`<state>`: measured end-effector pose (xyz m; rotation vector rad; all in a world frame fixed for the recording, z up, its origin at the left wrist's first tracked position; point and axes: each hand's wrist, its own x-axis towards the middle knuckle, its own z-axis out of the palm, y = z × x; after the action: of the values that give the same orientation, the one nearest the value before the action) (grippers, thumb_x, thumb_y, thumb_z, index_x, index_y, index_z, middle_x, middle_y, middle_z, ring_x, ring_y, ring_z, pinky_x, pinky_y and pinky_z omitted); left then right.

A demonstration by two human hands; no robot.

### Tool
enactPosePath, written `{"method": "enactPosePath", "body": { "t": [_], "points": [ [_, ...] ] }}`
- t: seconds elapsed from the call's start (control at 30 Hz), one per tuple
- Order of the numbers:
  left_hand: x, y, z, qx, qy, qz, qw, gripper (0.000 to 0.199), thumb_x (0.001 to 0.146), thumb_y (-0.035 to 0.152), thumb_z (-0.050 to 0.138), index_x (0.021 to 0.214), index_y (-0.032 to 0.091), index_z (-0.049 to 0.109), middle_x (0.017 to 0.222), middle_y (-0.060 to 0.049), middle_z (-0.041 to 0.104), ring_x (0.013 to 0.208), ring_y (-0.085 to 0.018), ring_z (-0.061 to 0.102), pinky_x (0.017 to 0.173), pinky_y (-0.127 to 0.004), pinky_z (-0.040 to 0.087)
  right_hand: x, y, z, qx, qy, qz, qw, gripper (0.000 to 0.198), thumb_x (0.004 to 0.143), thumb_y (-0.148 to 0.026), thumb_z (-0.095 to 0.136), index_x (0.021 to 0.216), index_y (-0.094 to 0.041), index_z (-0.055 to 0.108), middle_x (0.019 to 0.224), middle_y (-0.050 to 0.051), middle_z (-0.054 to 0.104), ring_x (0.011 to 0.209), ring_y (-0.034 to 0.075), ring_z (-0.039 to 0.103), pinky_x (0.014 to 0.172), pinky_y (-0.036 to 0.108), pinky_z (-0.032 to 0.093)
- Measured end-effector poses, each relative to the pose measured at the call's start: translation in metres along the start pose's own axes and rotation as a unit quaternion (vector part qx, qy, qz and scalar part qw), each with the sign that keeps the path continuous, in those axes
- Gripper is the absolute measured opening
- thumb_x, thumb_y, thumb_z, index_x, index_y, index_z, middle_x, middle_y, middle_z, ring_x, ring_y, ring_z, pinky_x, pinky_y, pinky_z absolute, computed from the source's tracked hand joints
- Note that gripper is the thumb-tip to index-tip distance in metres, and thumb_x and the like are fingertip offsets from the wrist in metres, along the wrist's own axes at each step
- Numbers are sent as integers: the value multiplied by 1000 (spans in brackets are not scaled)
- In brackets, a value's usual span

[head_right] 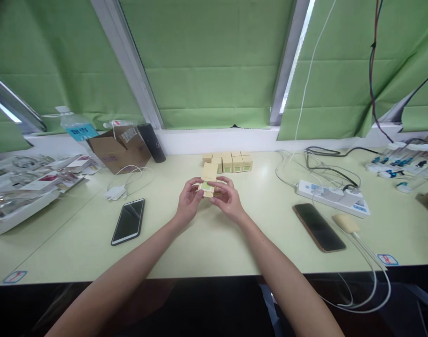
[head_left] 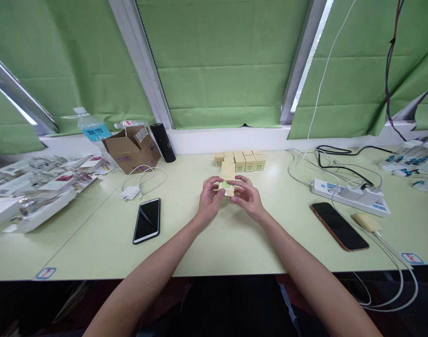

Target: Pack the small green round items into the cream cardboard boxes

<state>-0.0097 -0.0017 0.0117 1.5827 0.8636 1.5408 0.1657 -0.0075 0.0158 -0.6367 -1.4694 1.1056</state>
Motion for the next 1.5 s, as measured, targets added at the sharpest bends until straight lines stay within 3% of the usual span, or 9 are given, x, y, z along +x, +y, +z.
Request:
{"method": "enactPosePath", "body": {
  "t": [0.53, 0.73, 0.97, 1.17, 1.33, 1.5],
  "points": [
    [-4, 4, 4, 40, 7, 20, 999, 37, 95, 57, 64, 118, 28, 62, 136, -9, 51, 105, -20, 60, 91, -37, 53, 0, -1, 2, -53, 31, -13, 998, 45, 89, -61, 74, 121, -30, 75, 144, 11, 42, 82, 13, 64, 91, 44, 62],
    [-6, 8, 0, 16, -41, 30, 999, 49, 90, 55, 73, 127, 29, 57, 139, -11, 49, 112, -23, 60, 94, -39, 53, 0, -2, 3, -62, 22, -4, 998, 55, 89, -68, 69, 126, -28, 72, 144, 12, 41, 101, 21, 70, 93, 43, 63],
    [-4, 5, 3, 23, -4, 31, 999, 42, 90, 54, 73, 119, 28, 61, 136, -10, 51, 108, -21, 62, 91, -37, 52, 0, 0, 6, -4, 31, -31, 999, 45, 81, -54, 85, 118, -29, 75, 141, 9, 40, 96, 19, 73, 92, 43, 65],
    [-4, 3, 4, 51, 13, 24, 998, 37, 92, 53, 70, 115, 26, 60, 131, -9, 54, 110, -22, 62, 92, -38, 52, -1, 6, 8, -73, 58, -26, 995, 38, 89, -54, 77, 117, -30, 76, 145, 9, 40, 87, 14, 71, 91, 44, 66],
    [-8, 9, 2, 96, -17, 21, 995, 42, 93, 45, 69, 126, 27, 51, 131, -9, 57, 124, -25, 57, 107, -43, 45, -5, 4, 8, -182, 37, -73, 980, 30, 97, -43, 68, 124, -33, 74, 151, 10, 34, 107, 22, 69, 99, 50, 64],
    [-5, 6, -1, 169, 22, -9, 985, 50, 83, 36, 79, 123, 27, 50, 126, -8, 56, 118, -26, 54, 98, -42, 45, -9, -2, 8, -252, -51, -124, 959, 42, 96, -28, 65, 137, -37, 66, 164, 7, 15, 134, 32, 60, 109, 57, 57]
  ]
}}
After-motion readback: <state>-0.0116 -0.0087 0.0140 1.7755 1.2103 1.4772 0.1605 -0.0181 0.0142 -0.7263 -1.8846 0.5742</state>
